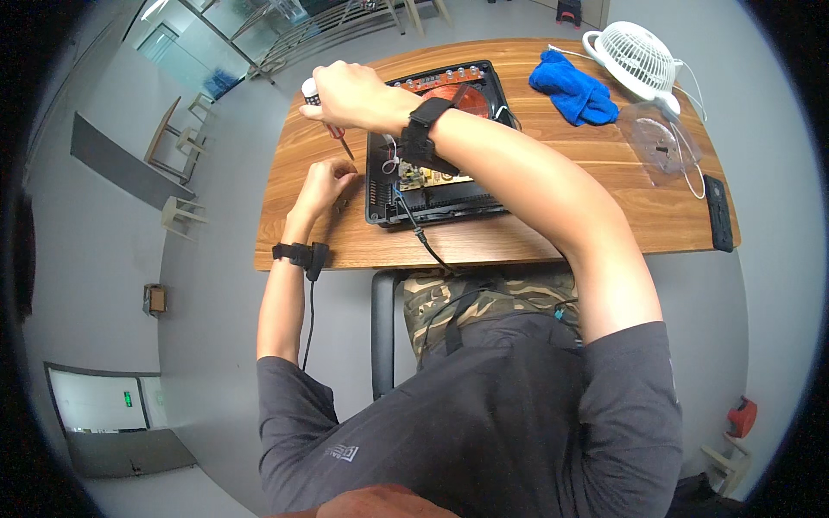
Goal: The person disassembles a black electronic device on a wooden table. They use a screwdriver to remove screws from the casing, lift the cover to expose internal components, and continue unscrewing parts to separate the device into its main components.
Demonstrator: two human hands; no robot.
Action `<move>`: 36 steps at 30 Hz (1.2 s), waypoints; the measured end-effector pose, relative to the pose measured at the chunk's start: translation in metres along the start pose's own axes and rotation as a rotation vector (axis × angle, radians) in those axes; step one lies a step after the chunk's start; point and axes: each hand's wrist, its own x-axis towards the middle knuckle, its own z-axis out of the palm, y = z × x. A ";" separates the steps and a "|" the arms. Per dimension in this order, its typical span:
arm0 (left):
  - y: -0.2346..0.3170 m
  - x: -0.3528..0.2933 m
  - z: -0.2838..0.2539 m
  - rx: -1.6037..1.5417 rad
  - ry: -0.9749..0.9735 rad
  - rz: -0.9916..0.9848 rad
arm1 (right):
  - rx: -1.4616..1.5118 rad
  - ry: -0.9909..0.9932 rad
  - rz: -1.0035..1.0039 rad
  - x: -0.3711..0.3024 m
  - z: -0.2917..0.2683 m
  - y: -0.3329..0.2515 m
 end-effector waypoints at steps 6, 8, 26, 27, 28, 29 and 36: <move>-0.007 0.006 0.013 0.291 -0.036 0.072 | -0.050 -0.074 -0.026 -0.022 -0.021 0.006; -0.011 0.010 0.018 0.339 -0.029 0.095 | -0.034 -0.085 -0.017 -0.031 -0.026 0.010; 0.019 -0.019 -0.007 -0.094 0.219 0.114 | -0.064 -0.033 -0.063 -0.076 -0.008 0.023; 0.036 -0.021 -0.012 -0.150 0.201 0.100 | -0.061 -0.028 -0.059 -0.077 -0.007 0.024; 0.050 -0.023 -0.015 -0.205 0.182 0.085 | -0.058 -0.024 -0.055 -0.079 -0.005 0.025; 0.059 -0.025 -0.015 -0.210 0.165 0.124 | -0.056 -0.030 -0.059 -0.080 -0.008 0.022; 0.086 -0.016 -0.008 -0.148 0.066 0.158 | -0.016 -0.049 -0.026 -0.084 -0.012 0.022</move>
